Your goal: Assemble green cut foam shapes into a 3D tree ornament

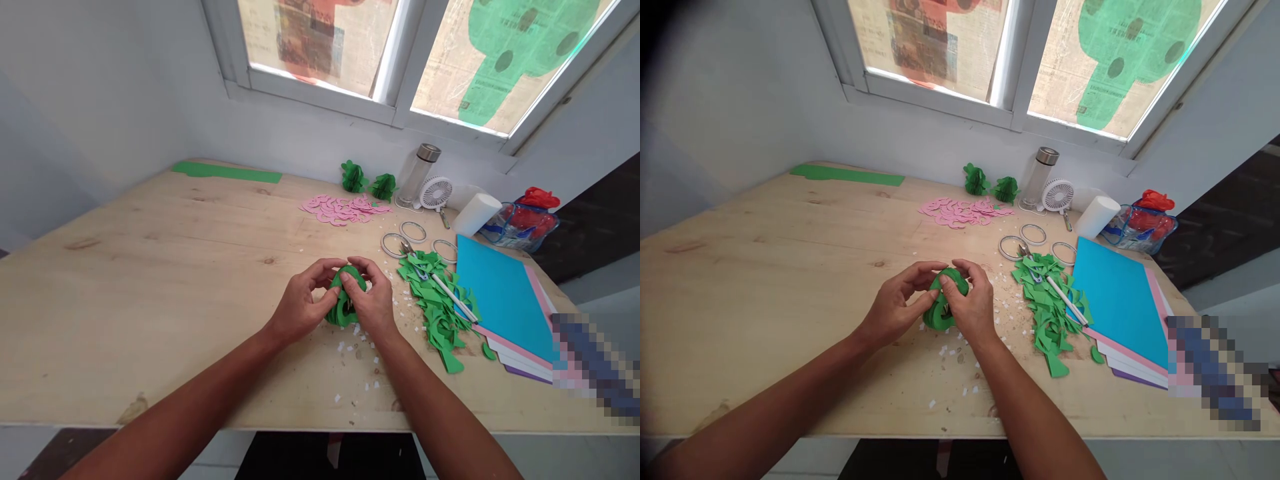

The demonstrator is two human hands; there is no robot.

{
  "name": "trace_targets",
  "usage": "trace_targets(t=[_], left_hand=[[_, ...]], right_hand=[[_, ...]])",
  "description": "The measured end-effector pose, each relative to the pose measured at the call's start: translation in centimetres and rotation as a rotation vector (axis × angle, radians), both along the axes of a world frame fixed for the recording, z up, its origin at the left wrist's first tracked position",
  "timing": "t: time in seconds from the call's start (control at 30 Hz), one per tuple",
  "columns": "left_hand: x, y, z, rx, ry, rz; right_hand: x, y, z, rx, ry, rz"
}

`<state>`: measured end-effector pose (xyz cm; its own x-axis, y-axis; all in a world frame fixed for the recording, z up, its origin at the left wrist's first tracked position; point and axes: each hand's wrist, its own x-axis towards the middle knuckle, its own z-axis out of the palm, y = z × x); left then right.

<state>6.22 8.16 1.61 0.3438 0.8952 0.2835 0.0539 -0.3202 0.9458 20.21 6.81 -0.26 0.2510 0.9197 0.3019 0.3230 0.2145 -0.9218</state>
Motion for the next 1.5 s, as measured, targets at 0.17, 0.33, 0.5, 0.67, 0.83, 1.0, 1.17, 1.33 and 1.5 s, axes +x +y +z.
trace_targets(t=[0.17,0.33,0.5,0.67,0.83,1.0,1.17,1.33,1.5], left_hand=[[0.1,0.2,-0.2,-0.042,-0.024,-0.011],[0.1,0.7,-0.3,-0.162,-0.094,0.029],[0.0,1.0,-0.2,-0.212,-0.148,0.070],[0.0,1.0,-0.2,-0.208,-0.158,0.080],[-0.1,1.2,-0.7,-0.205,-0.148,0.099],[-0.2,1.4,-0.7,-0.205,-0.158,0.088],[-0.1,1.2,-0.3,-0.209,-0.148,0.055],[-0.1,0.9,-0.1,-0.216,-0.147,0.028],[-0.1,0.9,-0.1,-0.216,-0.146,0.023]], right_hand=[[-0.1,0.1,-0.1,-0.017,0.015,-0.007],[0.1,0.2,-0.2,-0.016,0.162,0.014],[0.5,0.5,-0.3,0.014,0.235,-0.115],[0.6,0.4,0.0,0.045,0.205,-0.159],[0.2,0.1,0.2,0.006,0.164,-0.035],[-0.1,0.2,-0.1,-0.025,0.106,0.039],[-0.1,0.5,-0.6,-0.041,0.102,0.031],[-0.1,0.5,-0.7,-0.047,0.107,0.024],[-0.1,0.4,-0.7,-0.045,0.146,0.042]])
